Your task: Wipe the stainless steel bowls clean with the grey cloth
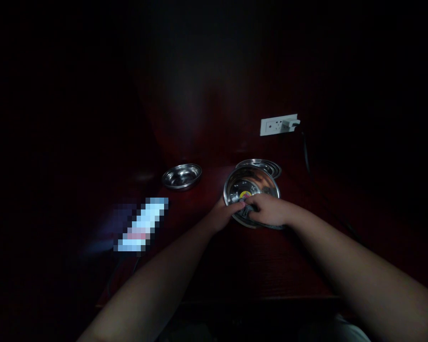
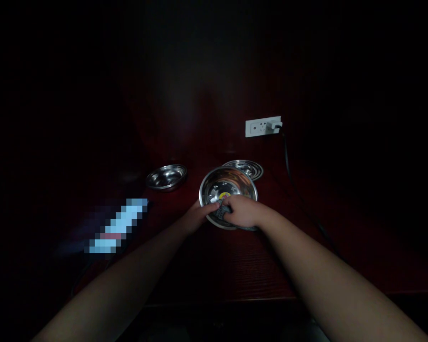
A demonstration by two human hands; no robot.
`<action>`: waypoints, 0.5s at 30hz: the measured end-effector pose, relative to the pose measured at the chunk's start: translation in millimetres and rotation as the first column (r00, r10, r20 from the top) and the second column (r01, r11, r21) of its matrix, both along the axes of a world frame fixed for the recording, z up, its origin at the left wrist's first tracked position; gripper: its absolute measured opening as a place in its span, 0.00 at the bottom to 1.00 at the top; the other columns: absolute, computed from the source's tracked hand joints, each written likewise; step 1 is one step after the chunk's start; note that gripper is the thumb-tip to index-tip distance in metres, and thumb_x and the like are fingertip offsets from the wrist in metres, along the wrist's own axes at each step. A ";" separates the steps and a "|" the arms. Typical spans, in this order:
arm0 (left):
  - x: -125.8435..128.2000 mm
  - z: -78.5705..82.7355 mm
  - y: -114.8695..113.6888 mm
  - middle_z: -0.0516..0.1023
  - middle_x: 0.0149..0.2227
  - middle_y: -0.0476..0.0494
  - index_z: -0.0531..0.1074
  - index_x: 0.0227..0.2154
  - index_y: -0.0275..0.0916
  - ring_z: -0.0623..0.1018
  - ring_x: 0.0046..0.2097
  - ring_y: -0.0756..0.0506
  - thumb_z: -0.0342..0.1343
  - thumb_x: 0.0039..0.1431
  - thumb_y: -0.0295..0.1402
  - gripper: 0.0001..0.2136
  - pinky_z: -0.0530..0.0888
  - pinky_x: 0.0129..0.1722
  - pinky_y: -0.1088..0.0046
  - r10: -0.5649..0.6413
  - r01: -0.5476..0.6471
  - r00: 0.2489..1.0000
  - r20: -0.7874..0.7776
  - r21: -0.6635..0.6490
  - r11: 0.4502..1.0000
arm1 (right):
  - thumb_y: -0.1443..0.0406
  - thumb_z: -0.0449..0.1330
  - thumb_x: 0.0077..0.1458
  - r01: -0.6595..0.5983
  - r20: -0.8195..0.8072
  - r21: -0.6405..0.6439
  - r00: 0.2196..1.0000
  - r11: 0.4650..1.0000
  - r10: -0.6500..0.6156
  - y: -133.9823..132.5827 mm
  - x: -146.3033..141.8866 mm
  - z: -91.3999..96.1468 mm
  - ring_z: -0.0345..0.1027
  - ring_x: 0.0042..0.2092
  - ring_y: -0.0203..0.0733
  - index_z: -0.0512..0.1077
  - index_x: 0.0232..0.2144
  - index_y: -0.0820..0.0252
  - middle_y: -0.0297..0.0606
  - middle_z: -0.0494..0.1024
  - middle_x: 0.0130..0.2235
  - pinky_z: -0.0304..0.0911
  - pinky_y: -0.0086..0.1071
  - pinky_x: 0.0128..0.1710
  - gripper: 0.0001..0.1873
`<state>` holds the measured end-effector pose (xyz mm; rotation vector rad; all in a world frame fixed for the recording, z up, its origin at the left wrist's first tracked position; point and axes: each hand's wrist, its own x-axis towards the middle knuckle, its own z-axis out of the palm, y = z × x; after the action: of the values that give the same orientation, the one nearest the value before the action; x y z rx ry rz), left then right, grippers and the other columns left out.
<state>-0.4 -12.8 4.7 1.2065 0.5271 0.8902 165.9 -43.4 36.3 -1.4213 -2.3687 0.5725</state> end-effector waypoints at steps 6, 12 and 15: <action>-0.3 3.1 -2.0 0.75 0.47 0.39 0.73 0.39 0.33 0.71 0.51 0.38 0.62 0.44 0.32 0.17 0.64 0.52 0.60 0.015 -0.014 1.000 -0.022 0.018 1.000 | 0.68 0.53 0.46 0.002 0.011 -0.015 1.000 1.000 -0.002 0.3 0.1 1.9 0.64 0.29 0.36 0.71 0.29 0.63 0.38 0.74 0.28 0.56 0.29 0.30 0.08; 0.0 2.6 -1.0 0.73 0.51 0.39 0.72 0.41 0.33 0.69 0.54 0.37 0.62 0.44 0.32 0.19 0.65 0.52 0.61 0.012 -0.012 1.000 -0.022 0.018 1.000 | 0.66 0.54 0.47 0.030 0.057 0.013 0.998 0.999 -0.031 -0.6 -0.3 4.4 0.60 0.26 0.34 0.70 0.28 0.62 0.36 0.71 0.25 0.54 0.28 0.27 0.07; 0.0 0.1 1.7 0.73 0.50 0.39 0.71 0.44 0.34 0.68 0.55 0.37 0.63 0.44 0.31 0.20 0.64 0.53 0.60 0.006 -0.006 1.000 -0.018 0.018 1.000 | 0.65 0.53 0.48 0.034 0.066 0.003 0.997 0.999 -0.034 -0.8 -0.1 4.2 0.60 0.26 0.34 0.70 0.29 0.62 0.36 0.71 0.26 0.53 0.28 0.26 0.08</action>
<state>-0.4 -11.1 4.9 1.2305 0.5388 0.8917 165.8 -44.1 40.5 -1.4986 -2.3904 0.5212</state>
